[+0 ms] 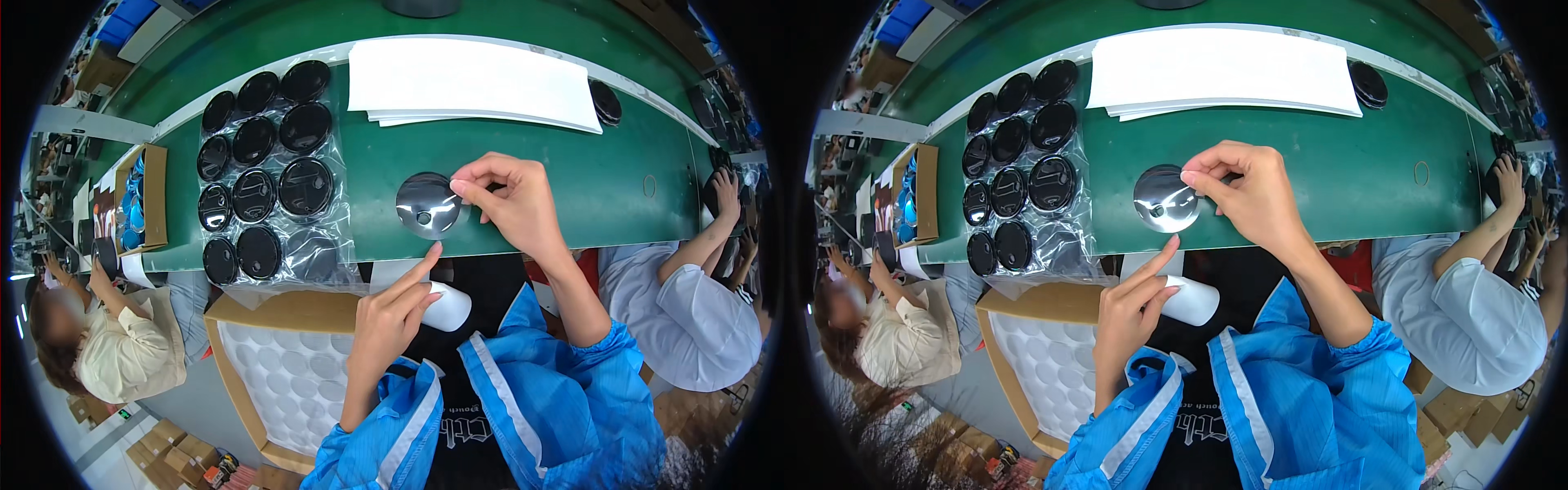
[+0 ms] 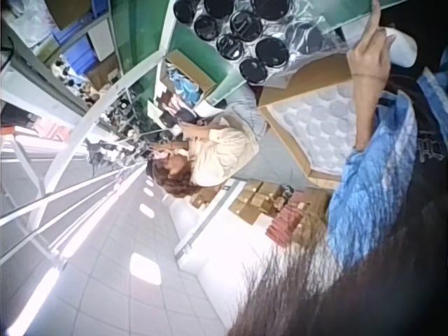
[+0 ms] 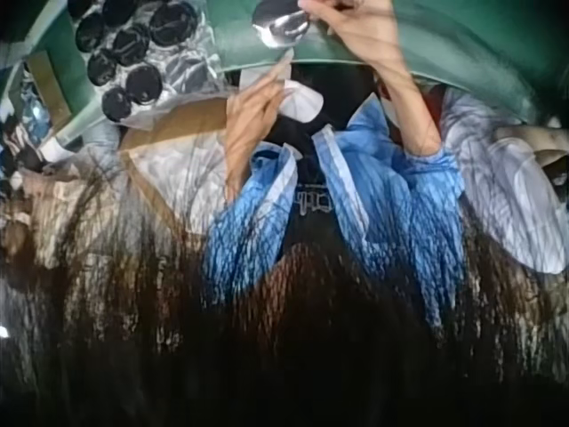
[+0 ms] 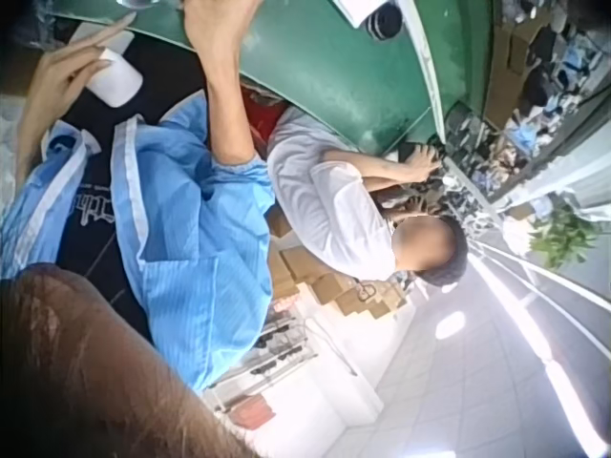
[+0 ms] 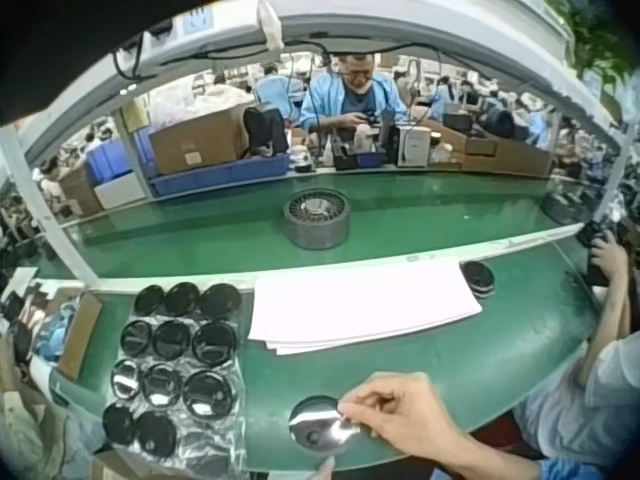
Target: Wipe round black electronic components with a white cloth and arrange them in a tray.
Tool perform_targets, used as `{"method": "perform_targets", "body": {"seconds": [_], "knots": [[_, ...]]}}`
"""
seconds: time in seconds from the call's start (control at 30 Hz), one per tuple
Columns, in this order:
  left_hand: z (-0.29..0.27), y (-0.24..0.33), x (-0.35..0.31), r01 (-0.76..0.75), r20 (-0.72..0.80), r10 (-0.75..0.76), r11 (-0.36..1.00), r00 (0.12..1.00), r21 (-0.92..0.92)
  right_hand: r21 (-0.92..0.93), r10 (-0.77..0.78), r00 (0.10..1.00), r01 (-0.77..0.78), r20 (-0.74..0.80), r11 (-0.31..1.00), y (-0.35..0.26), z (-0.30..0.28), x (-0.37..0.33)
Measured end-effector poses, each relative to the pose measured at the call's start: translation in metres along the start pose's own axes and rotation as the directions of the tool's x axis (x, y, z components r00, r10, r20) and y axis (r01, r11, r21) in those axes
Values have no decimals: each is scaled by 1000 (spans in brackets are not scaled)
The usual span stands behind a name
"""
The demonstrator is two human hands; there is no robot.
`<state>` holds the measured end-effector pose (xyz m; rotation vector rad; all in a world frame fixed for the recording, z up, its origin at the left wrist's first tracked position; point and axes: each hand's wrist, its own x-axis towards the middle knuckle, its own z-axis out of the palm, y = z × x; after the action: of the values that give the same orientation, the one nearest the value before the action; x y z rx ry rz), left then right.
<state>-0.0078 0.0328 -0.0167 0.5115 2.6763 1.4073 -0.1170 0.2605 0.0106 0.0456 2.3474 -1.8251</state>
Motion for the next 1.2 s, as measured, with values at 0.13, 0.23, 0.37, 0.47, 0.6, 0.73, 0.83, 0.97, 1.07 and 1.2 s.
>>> {"method": "perform_targets", "body": {"seconds": [0.13,0.23,0.37,0.47,0.6,0.73,0.83,0.97,1.07,1.2], "knots": [[1,-2,-1,30,-9,-31,999,999,-26,-47,-80,997,81,15,996,7,3,6],[0,-3,0,29,-11,-29,999,1000,-42,-59,-45,997,48,60,997,2,0,14],[1,-4,-1,27,-17,-28,998,999,-50,-76,-6,995,14,103,997,5,-3,18],[3,-6,0,24,-28,-26,998,999,-57,-91,2,993,9,118,996,6,-4,20],[3,-6,-1,17,-34,-19,998,999,-64,-112,-2,992,16,123,994,6,-3,22],[4,-6,-1,17,-34,-19,998,999,-56,-124,-2,992,18,128,992,7,-3,23],[4,-6,-2,8,-44,-11,998,999,-61,-123,-1,992,17,127,992,7,-3,23],[5,-5,-1,18,-41,-20,998,999,-68,-129,8,993,7,117,992,8,-4,22],[6,-5,-1,11,-52,-15,998,999,-66,-191,-100,987,124,128,974,3,-1,22],[2,-1,0,36,-31,-38,997,999,-68,-343,-261,961,276,92,898,-21,-4,1]]}}
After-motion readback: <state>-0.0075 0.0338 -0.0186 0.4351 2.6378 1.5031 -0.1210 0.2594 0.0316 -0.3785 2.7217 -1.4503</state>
